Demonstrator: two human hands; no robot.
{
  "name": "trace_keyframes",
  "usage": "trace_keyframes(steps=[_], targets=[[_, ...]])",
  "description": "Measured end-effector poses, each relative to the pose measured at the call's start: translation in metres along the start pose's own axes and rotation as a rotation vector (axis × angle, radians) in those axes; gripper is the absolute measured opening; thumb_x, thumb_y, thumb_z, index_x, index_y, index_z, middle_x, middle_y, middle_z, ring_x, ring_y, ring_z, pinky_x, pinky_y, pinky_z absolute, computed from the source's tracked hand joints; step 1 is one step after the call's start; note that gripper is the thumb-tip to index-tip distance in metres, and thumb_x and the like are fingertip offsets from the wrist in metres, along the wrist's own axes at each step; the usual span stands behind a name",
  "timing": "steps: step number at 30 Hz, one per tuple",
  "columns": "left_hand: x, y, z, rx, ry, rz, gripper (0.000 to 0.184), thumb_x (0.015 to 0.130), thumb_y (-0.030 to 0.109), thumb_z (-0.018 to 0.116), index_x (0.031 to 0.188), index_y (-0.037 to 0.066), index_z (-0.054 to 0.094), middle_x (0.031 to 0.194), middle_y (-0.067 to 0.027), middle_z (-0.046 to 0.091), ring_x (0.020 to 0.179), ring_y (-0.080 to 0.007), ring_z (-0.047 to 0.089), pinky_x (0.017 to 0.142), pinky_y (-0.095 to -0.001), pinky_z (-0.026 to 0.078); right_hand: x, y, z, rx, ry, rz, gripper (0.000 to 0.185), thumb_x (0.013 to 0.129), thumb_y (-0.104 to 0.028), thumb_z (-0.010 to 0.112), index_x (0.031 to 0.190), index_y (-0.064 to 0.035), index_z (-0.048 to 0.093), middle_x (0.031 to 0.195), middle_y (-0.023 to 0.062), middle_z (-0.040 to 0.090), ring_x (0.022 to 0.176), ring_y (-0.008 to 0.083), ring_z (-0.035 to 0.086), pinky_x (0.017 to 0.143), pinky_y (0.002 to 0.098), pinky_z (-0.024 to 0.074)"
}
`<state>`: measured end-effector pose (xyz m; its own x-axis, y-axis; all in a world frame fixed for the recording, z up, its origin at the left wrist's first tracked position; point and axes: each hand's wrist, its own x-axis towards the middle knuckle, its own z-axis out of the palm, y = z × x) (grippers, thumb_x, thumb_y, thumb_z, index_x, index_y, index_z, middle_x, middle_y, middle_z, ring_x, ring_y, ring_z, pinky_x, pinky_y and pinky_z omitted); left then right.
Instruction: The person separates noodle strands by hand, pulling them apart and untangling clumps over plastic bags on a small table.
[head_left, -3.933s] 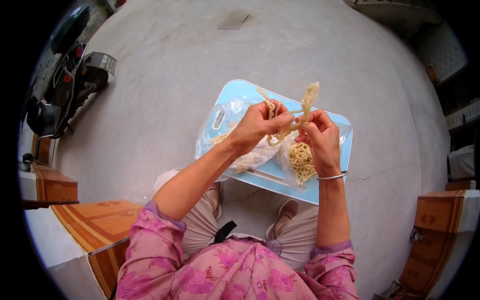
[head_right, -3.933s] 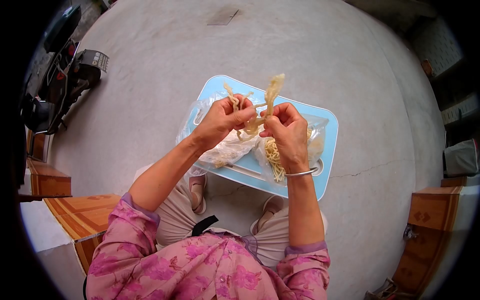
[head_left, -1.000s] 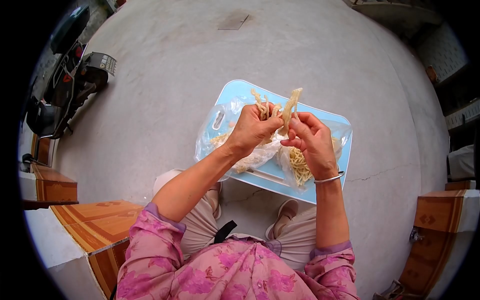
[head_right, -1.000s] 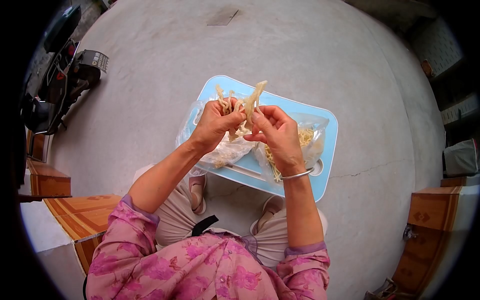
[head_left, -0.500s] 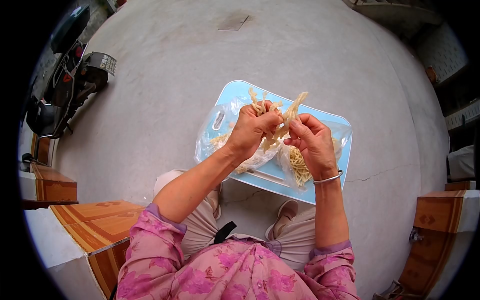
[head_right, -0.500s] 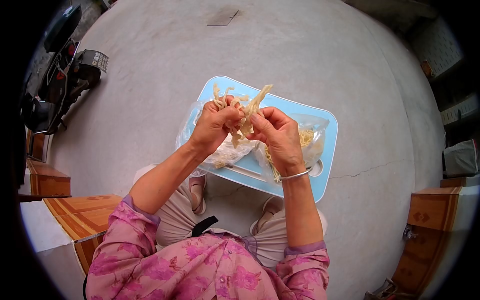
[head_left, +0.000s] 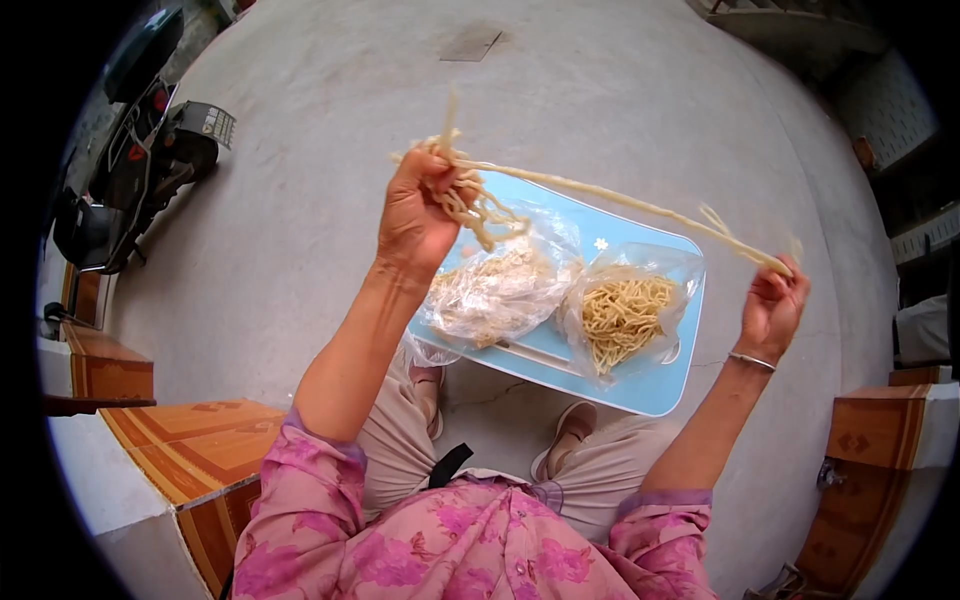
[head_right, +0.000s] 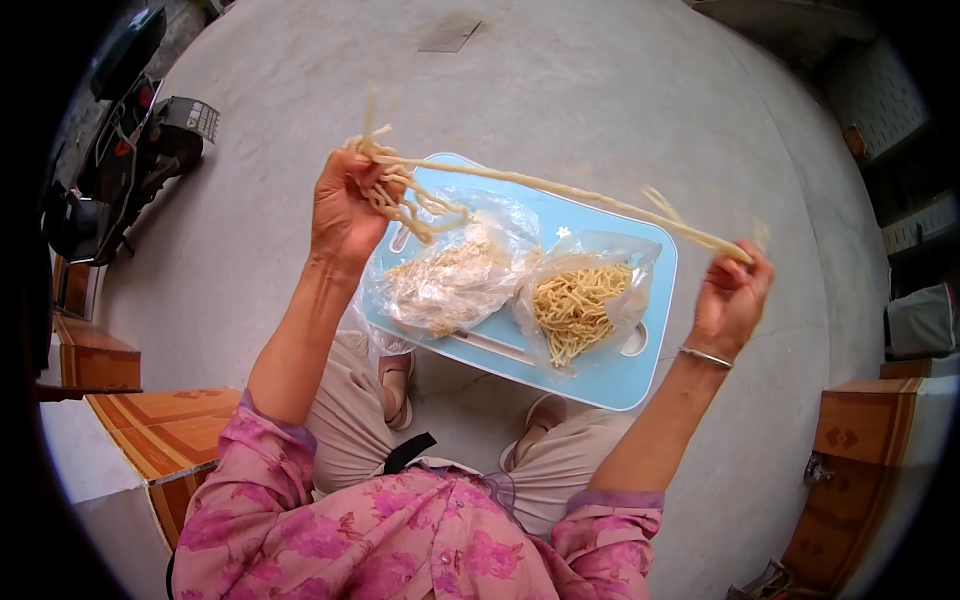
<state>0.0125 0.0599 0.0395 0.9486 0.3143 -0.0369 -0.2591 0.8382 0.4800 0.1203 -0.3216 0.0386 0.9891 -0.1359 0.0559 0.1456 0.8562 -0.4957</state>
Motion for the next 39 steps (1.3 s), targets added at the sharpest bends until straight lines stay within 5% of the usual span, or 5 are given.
trace_keyframes(steps=[5, 14, 19, 25, 39], targets=[[0.007, 0.023, -0.009, -0.008, 0.052, 0.154, 0.008, 0.074, 0.002, 0.055, 0.072, 0.006, 0.049, 0.068, -0.0009, 0.043, 0.063, -0.0113, 0.038, 0.058, -0.0264, 0.033, 0.019, -0.048, -0.044, 0.071, 0.139, -0.482, 0.005, 0.085, -0.002, 0.054, 0.085, 0.0018, 0.051, 0.076, 0.0054, 0.052, 0.061, 0.0101, 0.048, 0.056, 0.0194, 0.0466], [-0.017, -0.026, 0.018, 0.551, -0.166, -0.110, 0.007, 0.082, 0.005, 0.060, 0.081, 0.008, 0.053, 0.077, 0.0012, 0.052, 0.067, -0.0073, 0.047, 0.063, -0.0233, 0.041, -0.066, 0.075, 0.065, -0.760, -0.371, 0.218, 0.010, 0.088, -0.012, 0.063, 0.091, -0.0024, 0.063, 0.079, -0.0008, 0.059, 0.064, 0.0041, 0.051, 0.058, 0.0198, 0.0456], [-0.025, -0.047, 0.017, 0.756, -0.284, -0.190, 0.005, 0.083, 0.007, 0.063, 0.082, 0.007, 0.058, 0.077, 0.0039, 0.055, 0.068, -0.0044, 0.049, 0.063, -0.0216, 0.040, -0.093, 0.104, 0.076, -0.791, -0.534, 0.557, 0.017, 0.089, -0.011, 0.063, 0.099, 0.0029, 0.063, 0.080, 0.0025, 0.061, 0.066, 0.0076, 0.058, 0.062, 0.0224, 0.0537], [-0.032, -0.050, 0.022, 0.810, -0.302, -0.200, 0.008, 0.084, 0.012, 0.066, 0.084, 0.006, 0.062, 0.079, 0.0041, 0.057, 0.070, -0.0026, 0.050, 0.062, -0.0205, 0.039, -0.095, 0.108, 0.076, -0.762, -0.566, 0.567, 0.018, 0.090, -0.006, 0.061, 0.102, 0.0065, 0.060, 0.088, 0.0104, 0.066, 0.079, 0.0138, 0.066, 0.075, 0.0267, 0.0577], [-0.032, -0.053, 0.020, 1.071, -0.328, -0.148, 0.007, 0.078, 0.007, 0.068, 0.077, 0.004, 0.061, 0.074, 0.0030, 0.056, 0.065, -0.0032, 0.048, 0.055, -0.0199, 0.039, -0.096, 0.108, 0.070, -0.863, -0.575, 0.503, 0.010, 0.088, -0.005, 0.061, 0.092, 0.0038, 0.059, 0.085, 0.0080, 0.065, 0.073, 0.0118, 0.064, 0.069, 0.0258, 0.0581]])
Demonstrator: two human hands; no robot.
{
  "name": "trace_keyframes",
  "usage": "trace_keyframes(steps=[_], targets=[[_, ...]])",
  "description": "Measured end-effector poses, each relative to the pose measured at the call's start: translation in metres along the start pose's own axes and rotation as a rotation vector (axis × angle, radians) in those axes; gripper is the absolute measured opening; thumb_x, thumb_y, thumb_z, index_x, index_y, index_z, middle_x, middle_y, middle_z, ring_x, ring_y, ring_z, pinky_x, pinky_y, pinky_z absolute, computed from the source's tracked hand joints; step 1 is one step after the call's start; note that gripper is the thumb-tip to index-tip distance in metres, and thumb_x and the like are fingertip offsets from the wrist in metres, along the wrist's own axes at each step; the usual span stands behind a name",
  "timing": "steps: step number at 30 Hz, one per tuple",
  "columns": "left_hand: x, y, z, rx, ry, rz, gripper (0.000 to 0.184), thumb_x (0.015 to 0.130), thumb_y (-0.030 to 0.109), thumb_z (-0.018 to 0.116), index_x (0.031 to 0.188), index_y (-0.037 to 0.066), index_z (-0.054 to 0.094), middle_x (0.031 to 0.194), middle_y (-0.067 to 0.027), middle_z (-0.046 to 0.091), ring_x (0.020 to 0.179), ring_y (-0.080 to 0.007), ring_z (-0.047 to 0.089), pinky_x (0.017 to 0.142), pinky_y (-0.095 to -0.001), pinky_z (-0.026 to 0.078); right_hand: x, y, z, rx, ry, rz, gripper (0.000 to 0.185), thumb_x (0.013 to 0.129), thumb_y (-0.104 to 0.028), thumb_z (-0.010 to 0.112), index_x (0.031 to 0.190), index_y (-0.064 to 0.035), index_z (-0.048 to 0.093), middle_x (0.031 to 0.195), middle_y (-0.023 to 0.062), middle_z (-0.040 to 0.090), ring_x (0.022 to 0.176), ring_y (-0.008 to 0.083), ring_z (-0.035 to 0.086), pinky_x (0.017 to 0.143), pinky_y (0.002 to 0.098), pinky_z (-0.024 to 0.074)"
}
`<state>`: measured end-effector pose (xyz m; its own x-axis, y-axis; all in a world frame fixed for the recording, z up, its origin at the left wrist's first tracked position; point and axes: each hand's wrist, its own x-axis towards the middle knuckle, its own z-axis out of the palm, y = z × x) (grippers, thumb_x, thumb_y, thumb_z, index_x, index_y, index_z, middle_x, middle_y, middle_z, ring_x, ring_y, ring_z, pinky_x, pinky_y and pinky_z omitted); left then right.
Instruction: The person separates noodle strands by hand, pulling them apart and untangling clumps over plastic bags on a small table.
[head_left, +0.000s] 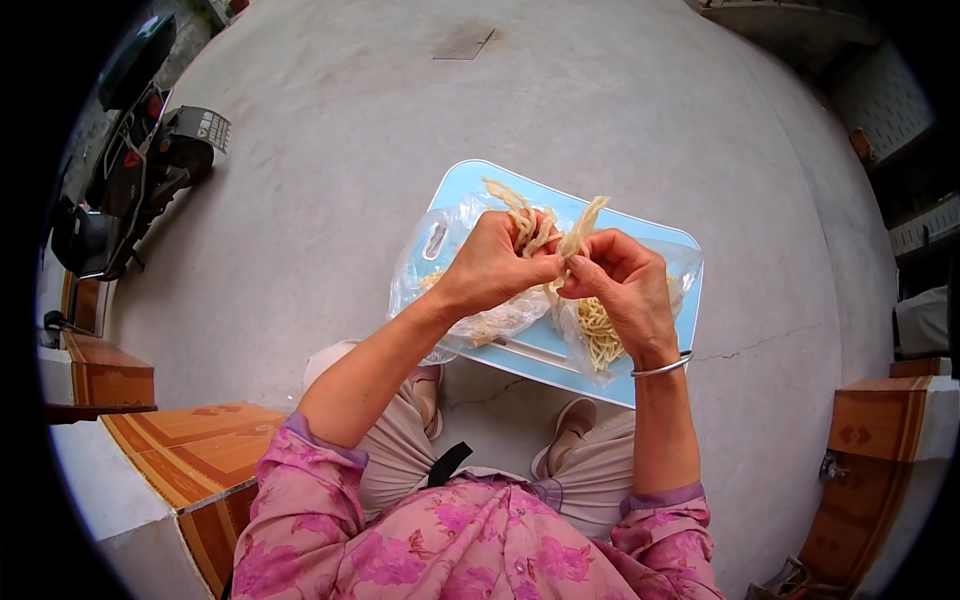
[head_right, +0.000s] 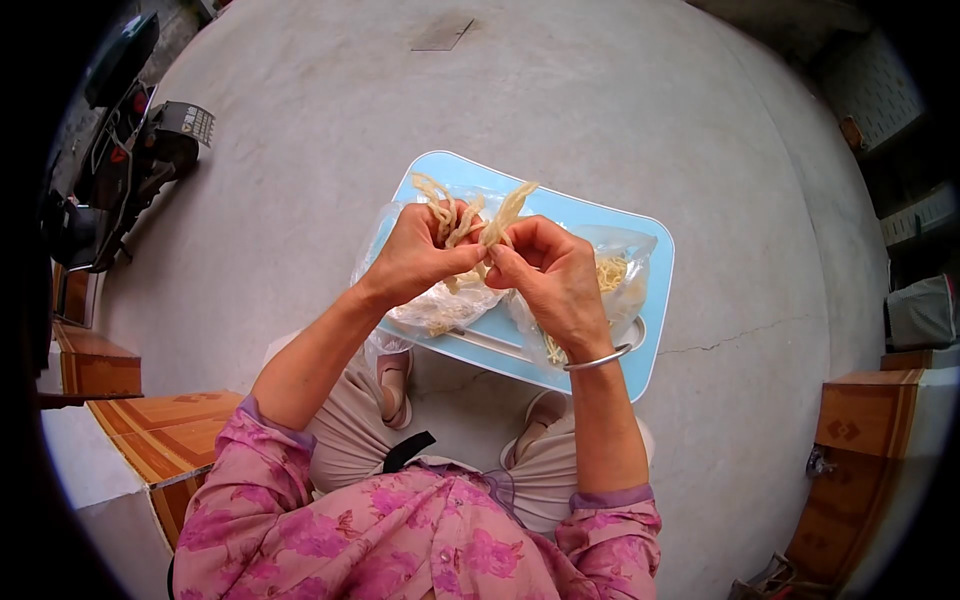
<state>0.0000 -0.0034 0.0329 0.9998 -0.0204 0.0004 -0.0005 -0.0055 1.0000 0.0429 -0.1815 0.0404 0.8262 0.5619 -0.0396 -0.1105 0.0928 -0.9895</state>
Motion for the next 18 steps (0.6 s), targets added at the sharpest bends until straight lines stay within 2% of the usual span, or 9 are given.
trace_keyframes(steps=[3, 6, 15, 18], targets=[[-0.0002, 0.0007, 0.0042, -0.116, 0.042, -0.013, 0.006, 0.073, 0.008, 0.064, 0.071, 0.003, 0.060, 0.066, 0.0039, 0.053, 0.059, -0.0028, 0.045, 0.051, -0.0203, 0.036, 0.0001, 0.0003, 0.0013, 0.035, -0.008, 0.020, 0.009, 0.088, -0.005, 0.060, 0.089, 0.0036, 0.058, 0.084, 0.0076, 0.064, 0.073, 0.0109, 0.063, 0.069, 0.0263, 0.0582], [0.0014, -0.0027, 0.0047, -0.279, 0.022, -0.050, 0.006, 0.073, 0.008, 0.064, 0.071, 0.004, 0.059, 0.066, 0.0034, 0.054, 0.058, -0.0028, 0.046, 0.050, -0.0205, 0.035, 0.0001, -0.0012, 0.0025, 0.122, -0.028, 0.048, 0.009, 0.088, -0.005, 0.060, 0.088, 0.0036, 0.058, 0.083, 0.0076, 0.064, 0.073, 0.0110, 0.063, 0.069, 0.0268, 0.0584], [0.0013, -0.0041, 0.0071, -0.397, 0.028, -0.110, 0.009, 0.077, 0.010, 0.067, 0.073, 0.005, 0.060, 0.066, 0.0037, 0.055, 0.057, -0.0028, 0.046, 0.047, -0.0204, 0.034, 0.0012, -0.0013, -0.0014, 0.114, -0.072, 0.053, 0.013, 0.089, -0.006, 0.061, 0.091, 0.0047, 0.056, 0.083, 0.0070, 0.062, 0.075, 0.0108, 0.062, 0.070, 0.0280, 0.0587], [-0.0003, -0.0067, 0.0015, -0.282, -0.022, -0.094, 0.007, 0.079, 0.008, 0.067, 0.081, 0.004, 0.061, 0.077, -0.0007, 0.061, 0.066, -0.0062, 0.055, 0.059, -0.0220, 0.044, 0.0021, 0.0002, 0.0011, 0.089, -0.044, 0.055, 0.012, 0.088, -0.005, 0.061, 0.091, 0.0048, 0.056, 0.083, 0.0065, 0.062, 0.074, 0.0107, 0.062, 0.070, 0.0276, 0.0583]])
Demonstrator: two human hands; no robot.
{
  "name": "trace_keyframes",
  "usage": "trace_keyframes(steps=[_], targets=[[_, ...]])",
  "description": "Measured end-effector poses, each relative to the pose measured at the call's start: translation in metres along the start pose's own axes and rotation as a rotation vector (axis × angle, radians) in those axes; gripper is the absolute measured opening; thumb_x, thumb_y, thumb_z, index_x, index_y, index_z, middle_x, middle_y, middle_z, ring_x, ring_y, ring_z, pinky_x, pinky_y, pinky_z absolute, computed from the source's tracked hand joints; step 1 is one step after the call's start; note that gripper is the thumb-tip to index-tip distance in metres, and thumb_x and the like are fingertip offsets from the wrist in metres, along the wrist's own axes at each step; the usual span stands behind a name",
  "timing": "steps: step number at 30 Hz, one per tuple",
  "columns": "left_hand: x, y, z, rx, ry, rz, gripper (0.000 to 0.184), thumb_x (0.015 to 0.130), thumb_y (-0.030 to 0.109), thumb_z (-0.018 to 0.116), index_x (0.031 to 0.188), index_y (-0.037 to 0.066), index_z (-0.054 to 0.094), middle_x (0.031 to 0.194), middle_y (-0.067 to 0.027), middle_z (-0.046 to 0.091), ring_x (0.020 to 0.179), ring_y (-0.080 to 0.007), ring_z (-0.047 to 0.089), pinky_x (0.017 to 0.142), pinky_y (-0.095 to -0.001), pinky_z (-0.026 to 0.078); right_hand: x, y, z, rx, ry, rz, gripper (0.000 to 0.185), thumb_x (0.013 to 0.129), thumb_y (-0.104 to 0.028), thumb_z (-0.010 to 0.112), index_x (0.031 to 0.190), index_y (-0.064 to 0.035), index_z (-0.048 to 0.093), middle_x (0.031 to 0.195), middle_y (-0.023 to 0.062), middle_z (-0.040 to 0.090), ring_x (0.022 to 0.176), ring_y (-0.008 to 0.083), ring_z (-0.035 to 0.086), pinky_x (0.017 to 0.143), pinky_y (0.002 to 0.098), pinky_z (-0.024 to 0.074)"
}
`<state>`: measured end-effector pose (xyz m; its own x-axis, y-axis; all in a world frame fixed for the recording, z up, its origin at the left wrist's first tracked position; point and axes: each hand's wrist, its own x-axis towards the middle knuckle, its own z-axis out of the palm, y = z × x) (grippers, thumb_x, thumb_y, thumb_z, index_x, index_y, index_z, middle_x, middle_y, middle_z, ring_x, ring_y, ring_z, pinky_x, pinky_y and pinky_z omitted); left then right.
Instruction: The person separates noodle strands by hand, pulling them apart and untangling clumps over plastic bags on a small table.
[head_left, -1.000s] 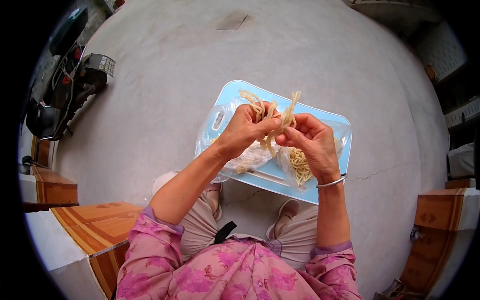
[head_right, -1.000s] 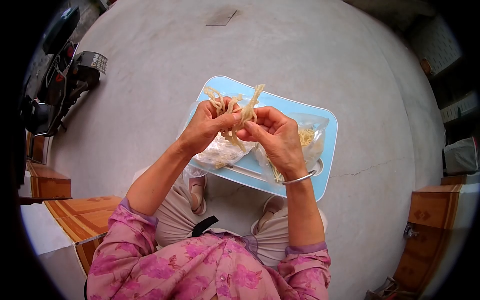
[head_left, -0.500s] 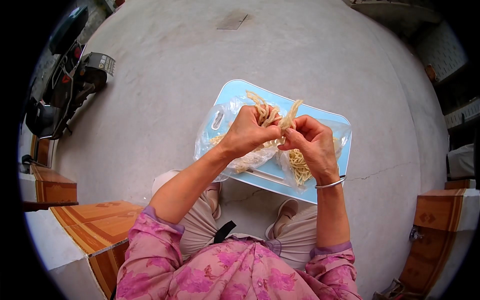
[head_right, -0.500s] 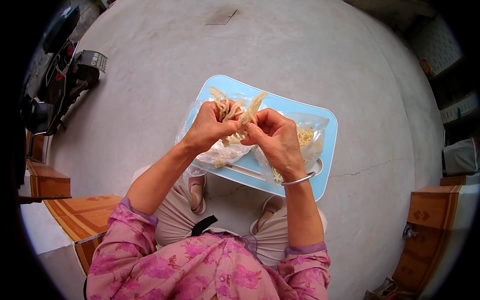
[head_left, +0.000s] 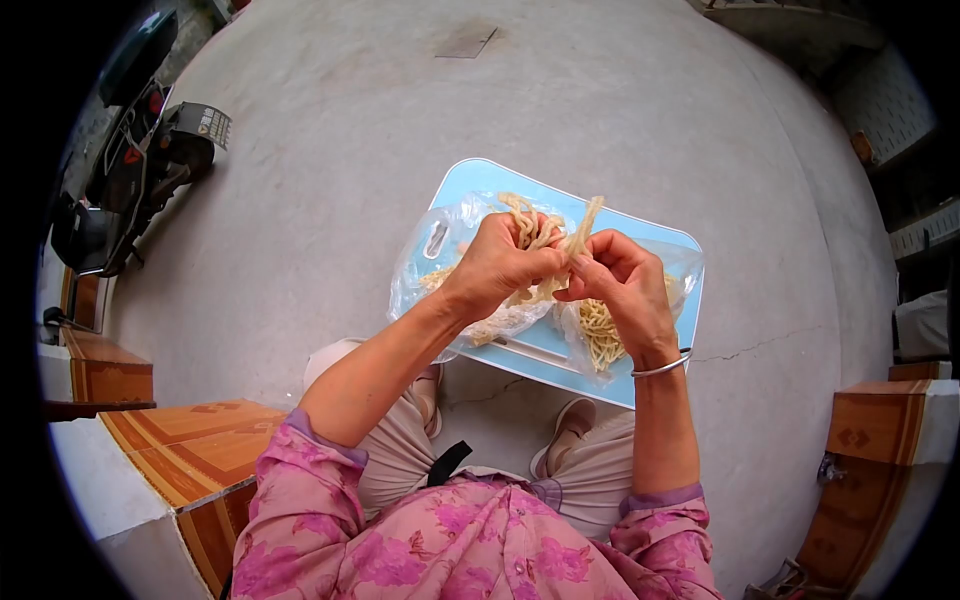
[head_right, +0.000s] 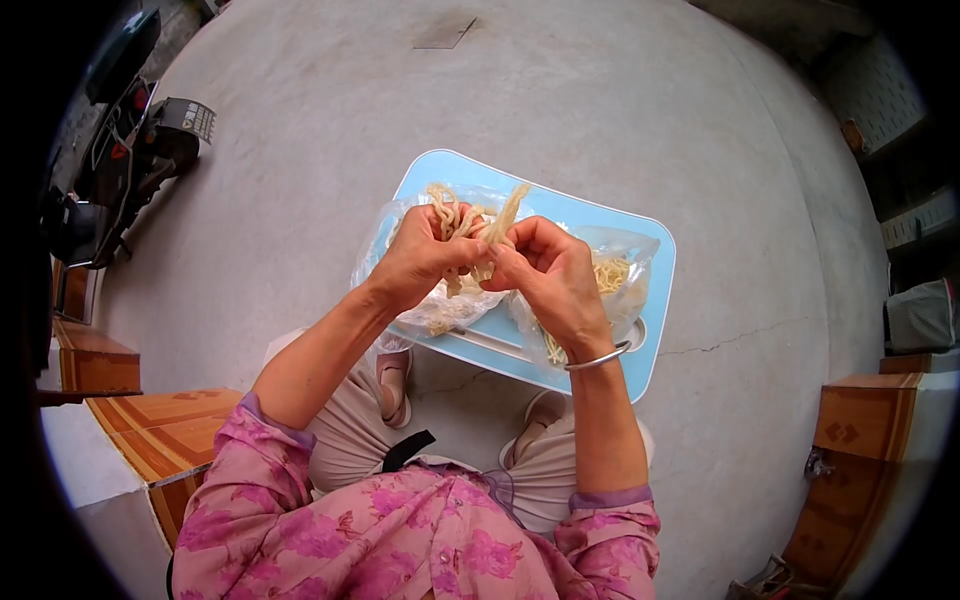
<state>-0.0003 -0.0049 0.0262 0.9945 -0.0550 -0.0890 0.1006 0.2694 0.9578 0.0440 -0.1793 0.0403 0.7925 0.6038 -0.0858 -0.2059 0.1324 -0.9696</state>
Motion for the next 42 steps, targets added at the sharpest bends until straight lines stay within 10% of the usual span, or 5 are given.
trace_keyframes(steps=[3, 13, 19, 29, 42], targets=[[0.000, -0.007, 0.008, -0.038, 0.031, 0.086, 0.009, 0.080, 0.011, 0.067, 0.075, 0.005, 0.062, 0.067, 0.0029, 0.056, 0.059, -0.0039, 0.048, 0.049, -0.0201, 0.035, 0.001, 0.003, 0.004, -0.015, 0.031, -0.012, 0.008, 0.086, -0.003, 0.060, 0.088, 0.0045, 0.057, 0.081, 0.0058, 0.062, 0.072, 0.0099, 0.062, 0.068, 0.0271, 0.0578], [0.003, 0.008, -0.037, -0.702, 0.176, 0.132, 0.021, 0.080, 0.011, 0.058, 0.099, 0.000, 0.056, 0.095, -0.0094, 0.062, 0.085, -0.0157, 0.060, 0.069, -0.0273, 0.051, 0.003, -0.009, -0.059, 0.194, 0.392, -0.277, 0.007, 0.086, -0.006, 0.056, 0.086, 0.0011, 0.058, 0.071, 0.0029, 0.057, 0.059, 0.0070, 0.053, 0.068, 0.0302, 0.0570], [0.002, 0.041, -0.079, -0.813, 0.201, 0.292, 0.010, 0.077, 0.011, 0.062, 0.081, 0.006, 0.054, 0.075, -0.0024, 0.053, 0.074, -0.0147, 0.052, 0.063, -0.0272, 0.045, -0.013, -0.030, -0.140, 0.561, 0.783, -0.545, 0.009, 0.082, -0.006, 0.060, 0.084, 0.0030, 0.057, 0.071, 0.0036, 0.055, 0.064, 0.0102, 0.053, 0.069, 0.0249, 0.0542], [0.006, 0.020, -0.035, -0.620, 0.036, 0.031, 0.012, 0.083, 0.007, 0.057, 0.095, 0.007, 0.054, 0.094, -0.0072, 0.060, 0.077, -0.0127, 0.054, 0.068, -0.0273, 0.048, -0.001, -0.020, -0.043, 0.217, 0.192, -0.195, 0.006, 0.089, -0.005, 0.053, 0.089, -0.0003, 0.055, 0.086, 0.0122, 0.062, 0.063, 0.0108, 0.058, 0.066, 0.0266, 0.0542], [0.002, -0.001, -0.003, -0.277, -0.109, -0.070, 0.017, 0.084, 0.012, 0.067, 0.096, 0.002, 0.060, 0.088, -0.0028, 0.063, 0.075, -0.0078, 0.059, 0.065, -0.0227, 0.047, 0.004, 0.001, -0.004, 0.070, 0.021, -0.001, 0.016, 0.089, -0.012, 0.063, 0.090, 0.0038, 0.064, 0.075, 0.0053, 0.063, 0.063, 0.0093, 0.061, 0.062, 0.0236, 0.0556]])
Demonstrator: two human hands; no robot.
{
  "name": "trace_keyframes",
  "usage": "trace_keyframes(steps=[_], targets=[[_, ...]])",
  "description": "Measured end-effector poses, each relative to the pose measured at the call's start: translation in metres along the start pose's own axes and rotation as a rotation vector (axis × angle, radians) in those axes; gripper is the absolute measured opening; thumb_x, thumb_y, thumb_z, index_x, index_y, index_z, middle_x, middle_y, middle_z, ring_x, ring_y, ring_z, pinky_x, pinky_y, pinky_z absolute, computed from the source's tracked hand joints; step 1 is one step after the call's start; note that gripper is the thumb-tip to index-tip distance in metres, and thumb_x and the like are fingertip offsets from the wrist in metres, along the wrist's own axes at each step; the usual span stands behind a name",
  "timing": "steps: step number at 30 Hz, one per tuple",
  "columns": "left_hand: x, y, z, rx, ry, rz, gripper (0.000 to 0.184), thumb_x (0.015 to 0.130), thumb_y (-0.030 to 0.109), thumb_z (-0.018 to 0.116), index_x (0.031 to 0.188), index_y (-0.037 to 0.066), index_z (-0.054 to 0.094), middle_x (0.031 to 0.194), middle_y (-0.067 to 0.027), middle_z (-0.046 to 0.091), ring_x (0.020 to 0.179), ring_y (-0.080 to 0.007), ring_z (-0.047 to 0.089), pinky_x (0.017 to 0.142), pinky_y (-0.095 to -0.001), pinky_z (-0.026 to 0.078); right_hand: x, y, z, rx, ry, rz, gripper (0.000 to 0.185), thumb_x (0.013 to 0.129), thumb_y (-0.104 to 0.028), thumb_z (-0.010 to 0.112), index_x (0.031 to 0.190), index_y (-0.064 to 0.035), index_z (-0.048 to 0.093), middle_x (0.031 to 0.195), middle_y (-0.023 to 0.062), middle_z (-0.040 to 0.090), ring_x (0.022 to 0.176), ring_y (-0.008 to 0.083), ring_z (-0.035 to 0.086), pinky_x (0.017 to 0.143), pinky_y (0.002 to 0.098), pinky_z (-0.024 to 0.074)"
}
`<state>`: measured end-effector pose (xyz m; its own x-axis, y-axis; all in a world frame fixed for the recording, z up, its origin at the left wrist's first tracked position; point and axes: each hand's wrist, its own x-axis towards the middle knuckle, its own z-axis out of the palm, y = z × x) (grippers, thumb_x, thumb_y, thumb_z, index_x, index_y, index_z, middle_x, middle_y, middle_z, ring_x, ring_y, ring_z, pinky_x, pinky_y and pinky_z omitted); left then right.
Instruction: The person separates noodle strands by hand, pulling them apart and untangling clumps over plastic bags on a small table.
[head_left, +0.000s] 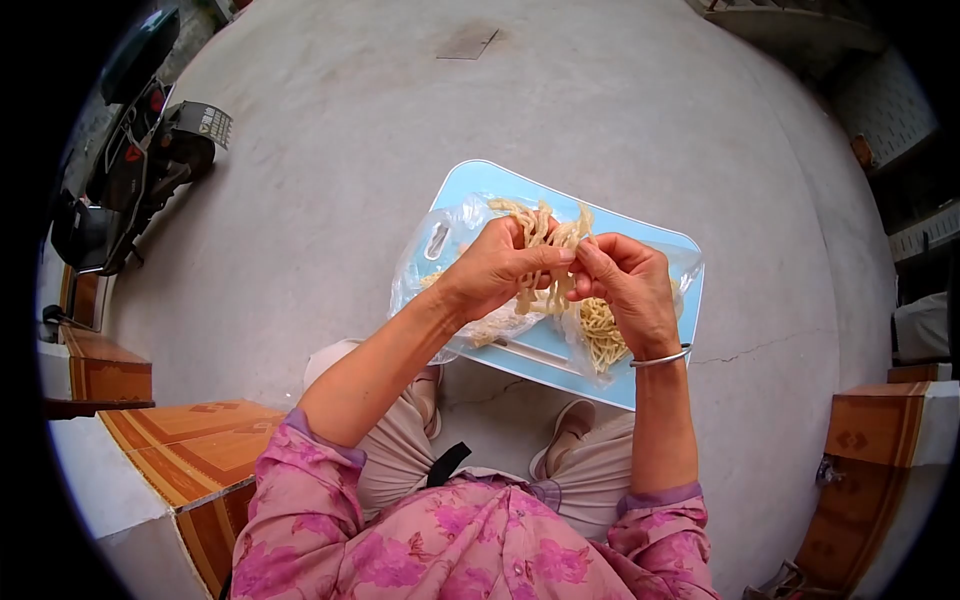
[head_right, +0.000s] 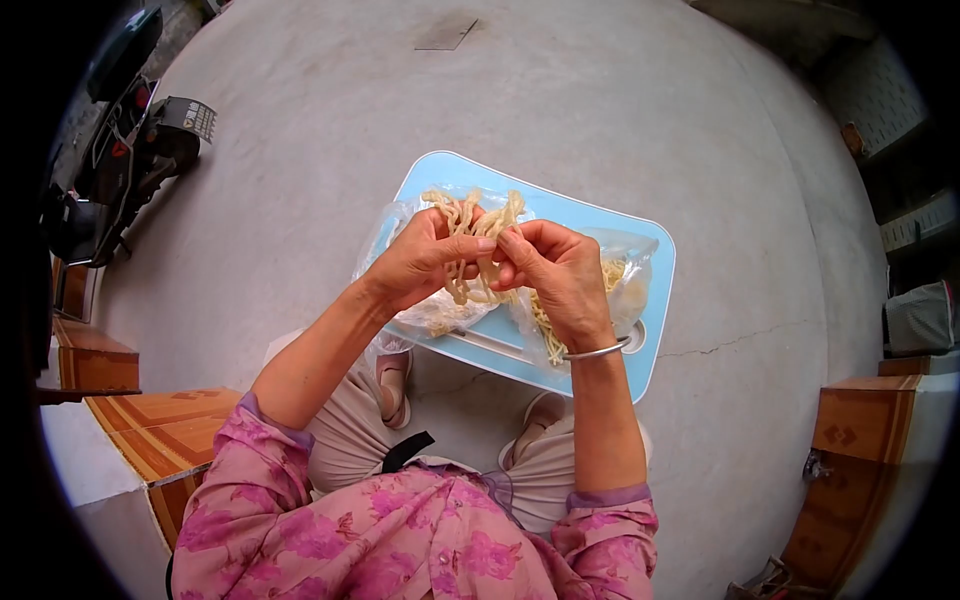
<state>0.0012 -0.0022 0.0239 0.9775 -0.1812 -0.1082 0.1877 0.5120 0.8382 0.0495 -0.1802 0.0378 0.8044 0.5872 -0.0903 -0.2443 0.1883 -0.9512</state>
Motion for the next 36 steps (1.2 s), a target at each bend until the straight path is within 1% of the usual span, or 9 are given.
trace_keyframes(steps=[3, 8, 12, 17, 21, 23, 30, 33, 36], targets=[[0.001, 0.002, 0.008, -0.006, 0.116, -0.001, 0.013, 0.083, 0.012, 0.068, 0.090, 0.003, 0.062, 0.083, -0.0019, 0.063, 0.070, -0.0062, 0.057, 0.059, -0.0207, 0.044, -0.001, -0.001, 0.000, -0.011, 0.010, 0.011, 0.014, 0.088, -0.010, 0.064, 0.090, 0.0037, 0.064, 0.076, 0.0053, 0.063, 0.065, 0.0092, 0.061, 0.062, 0.0235, 0.0558], [0.001, 0.002, 0.001, 0.165, 0.099, 0.007, 0.012, 0.082, 0.009, 0.067, 0.087, 0.004, 0.058, 0.079, -0.0004, 0.059, 0.065, -0.0056, 0.053, 0.056, -0.0213, 0.042, -0.003, 0.000, 0.007, -0.134, 0.070, -0.026, 0.009, 0.084, -0.004, 0.065, 0.087, 0.0035, 0.062, 0.076, 0.0042, 0.062, 0.066, 0.0074, 0.060, 0.063, 0.0232, 0.0561], [0.002, -0.003, 0.005, 0.181, 0.136, 0.060, 0.012, 0.080, 0.014, 0.069, 0.076, 0.005, 0.062, 0.068, 0.0023, 0.057, 0.057, -0.0033, 0.049, 0.049, -0.0202, 0.037, -0.002, 0.004, 0.008, -0.248, 0.090, -0.045, 0.008, 0.082, -0.004, 0.065, 0.082, 0.0029, 0.060, 0.073, 0.0013, 0.061, 0.065, 0.0049, 0.058, 0.059, 0.0196, 0.0506], [0.003, -0.003, 0.005, 0.229, 0.138, 0.047, 0.008, 0.079, 0.010, 0.064, 0.074, 0.005, 0.062, 0.067, 0.0025, 0.055, 0.057, -0.0035, 0.048, 0.049, -0.0207, 0.036, -0.002, 0.012, 0.005, -0.489, 0.112, -0.103, 0.008, 0.078, -0.004, 0.064, 0.080, 0.0011, 0.058, 0.067, -0.0036, 0.056, 0.061, 0.0018, 0.051, 0.055, 0.0172, 0.0414], [0.003, -0.004, 0.003, 0.241, 0.104, 0.030, 0.004, 0.079, 0.008, 0.061, 0.077, 0.004, 0.060, 0.069, 0.0015, 0.055, 0.058, -0.0045, 0.049, 0.051, -0.0199, 0.038, 0.000, 0.015, 0.005, -0.475, 0.108, -0.148, 0.007, 0.078, -0.004, 0.063, 0.079, 0.0001, 0.056, 0.067, -0.0040, 0.054, 0.060, 0.0016, 0.048, 0.055, 0.0171, 0.0405], [0.004, -0.006, 0.003, 0.204, 0.135, 0.031, 0.006, 0.078, 0.008, 0.061, 0.073, 0.004, 0.061, 0.068, 0.0019, 0.055, 0.058, -0.0039, 0.048, 0.050, -0.0210, 0.036, 0.001, 0.015, 0.005, -0.408, 0.099, -0.158, 0.007, 0.078, -0.004, 0.062, 0.079, -0.0002, 0.056, 0.068, -0.0037, 0.054, 0.060, 0.0017, 0.047, 0.055, 0.0169, 0.0402], [0.003, -0.004, 0.006, 0.241, 0.172, 0.076, 0.007, 0.077, 0.008, 0.062, 0.071, 0.004, 0.061, 0.066, 0.0024, 0.054, 0.057, -0.0037, 0.046, 0.049, -0.0213, 0.034, -0.001, 0.008, 0.011, -0.373, 0.106, -0.104, 0.010, 0.080, -0.005, 0.062, 0.081, 0.0021, 0.056, 0.072, -0.0002, 0.058, 0.064, 0.0046, 0.056, 0.059, 0.0194, 0.0478], [0.001, -0.005, 0.007, 0.332, 0.147, 0.089, 0.005, 0.079, 0.007, 0.060, 0.077, 0.003, 0.061, 0.069, 0.0008, 0.057, 0.059, -0.0054, 0.050, 0.051, -0.0209, 0.038, -0.001, 0.006, 0.011, -0.349, 0.120, -0.078, 0.010, 0.081, -0.005, 0.061, 0.081, 0.0032, 0.056, 0.073, 0.0018, 0.059, 0.066, 0.0064, 0.059, 0.061, 0.0208, 0.0513], [0.000, -0.004, 0.007, 0.305, 0.128, 0.023, 0.005, 0.079, 0.008, 0.060, 0.078, 0.003, 0.061, 0.071, -0.0002, 0.058, 0.059, -0.0061, 0.050, 0.052, -0.0211, 0.039, 0.000, 0.008, 0.009, -0.294, 0.130, -0.054, 0.008, 0.082, -0.004, 0.059, 0.082, 0.0034, 0.057, 0.074, 0.0036, 0.060, 0.065, 0.0073, 0.060, 0.061, 0.0222, 0.0534]])
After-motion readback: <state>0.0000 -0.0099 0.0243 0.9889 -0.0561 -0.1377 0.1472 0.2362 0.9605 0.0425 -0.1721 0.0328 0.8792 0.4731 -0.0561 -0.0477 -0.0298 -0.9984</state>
